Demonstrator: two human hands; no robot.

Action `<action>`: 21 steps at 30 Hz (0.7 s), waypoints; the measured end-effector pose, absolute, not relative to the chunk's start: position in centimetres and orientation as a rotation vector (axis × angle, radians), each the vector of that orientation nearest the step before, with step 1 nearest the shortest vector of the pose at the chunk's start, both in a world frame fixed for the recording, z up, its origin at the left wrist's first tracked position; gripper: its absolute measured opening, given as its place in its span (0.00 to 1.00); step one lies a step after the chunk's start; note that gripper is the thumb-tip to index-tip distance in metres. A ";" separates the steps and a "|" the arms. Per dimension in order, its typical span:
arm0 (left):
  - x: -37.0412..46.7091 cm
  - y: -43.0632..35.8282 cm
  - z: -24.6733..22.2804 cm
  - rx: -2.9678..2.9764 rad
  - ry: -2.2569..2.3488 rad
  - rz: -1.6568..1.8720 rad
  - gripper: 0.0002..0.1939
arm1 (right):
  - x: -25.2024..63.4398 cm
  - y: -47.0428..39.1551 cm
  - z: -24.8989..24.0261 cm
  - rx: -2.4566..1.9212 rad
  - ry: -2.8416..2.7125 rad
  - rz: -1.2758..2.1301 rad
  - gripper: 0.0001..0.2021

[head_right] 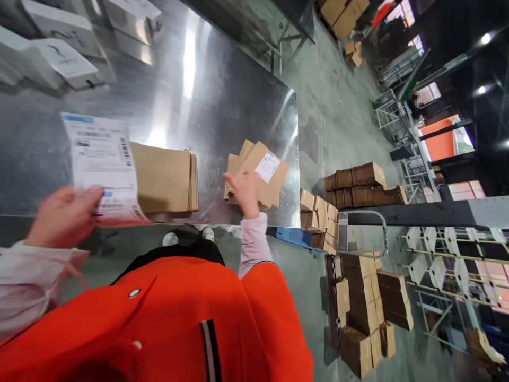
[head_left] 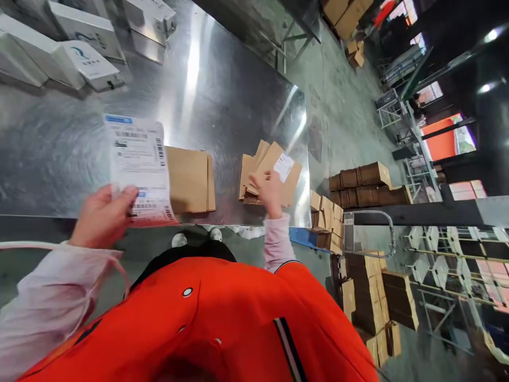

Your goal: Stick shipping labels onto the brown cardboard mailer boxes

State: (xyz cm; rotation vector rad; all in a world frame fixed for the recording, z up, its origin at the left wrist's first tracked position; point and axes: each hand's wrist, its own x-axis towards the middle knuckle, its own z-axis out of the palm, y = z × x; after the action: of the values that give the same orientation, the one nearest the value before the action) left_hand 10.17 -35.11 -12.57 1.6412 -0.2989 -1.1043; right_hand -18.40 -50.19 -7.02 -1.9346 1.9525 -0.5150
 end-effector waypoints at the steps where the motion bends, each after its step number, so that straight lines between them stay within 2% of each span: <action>1: 9.2 -34.9 -12.9 1.660 -0.309 -1.170 0.26 | -15.6 -48.7 -8.5 -1.940 1.727 -0.477 0.35; 2: 8.4 -34.7 -13.2 1.674 -0.341 -1.246 0.27 | -12.8 -46.9 -10.3 -1.801 1.393 -0.450 0.34; 3: 7.7 -34.6 -13.4 1.674 -0.382 -1.306 0.29 | -10.4 -45.0 -12.1 -1.614 1.187 -0.428 0.28; 5: 7.2 -34.4 -13.9 1.623 -0.430 -1.327 0.31 | -7.4 -41.7 -15.0 -1.365 1.092 -0.429 0.17; 7: 7.2 -34.2 -14.3 1.559 -0.381 -1.247 0.33 | -6.9 -40.1 -16.4 -1.297 1.075 -0.368 0.15; 10: 7.2 -33.8 -15.2 1.556 -0.283 -1.181 0.28 | -8.1 -41.5 -16.0 -1.423 1.061 -0.332 0.21; 15: 4.7 -33.6 -17.0 1.657 -0.203 -1.000 0.16 | -8.7 -45.7 -14.4 -1.761 0.958 -0.275 0.07; 19: 3.4 -34.5 -17.7 1.701 -0.129 -0.816 0.16 | -7.9 -46.7 -15.2 -1.731 0.939 -0.124 0.08; 21: 3.8 -34.9 -17.9 1.658 -0.125 -0.894 0.14 | -7.0 -47.7 -15.8 -1.759 0.955 -0.079 0.07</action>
State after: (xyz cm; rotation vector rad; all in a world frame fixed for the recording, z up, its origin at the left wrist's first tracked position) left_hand 3.78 -34.94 -17.94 1.6582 -0.1254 -0.8938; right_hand -7.01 -47.74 -15.79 -1.7593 0.9551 -0.0788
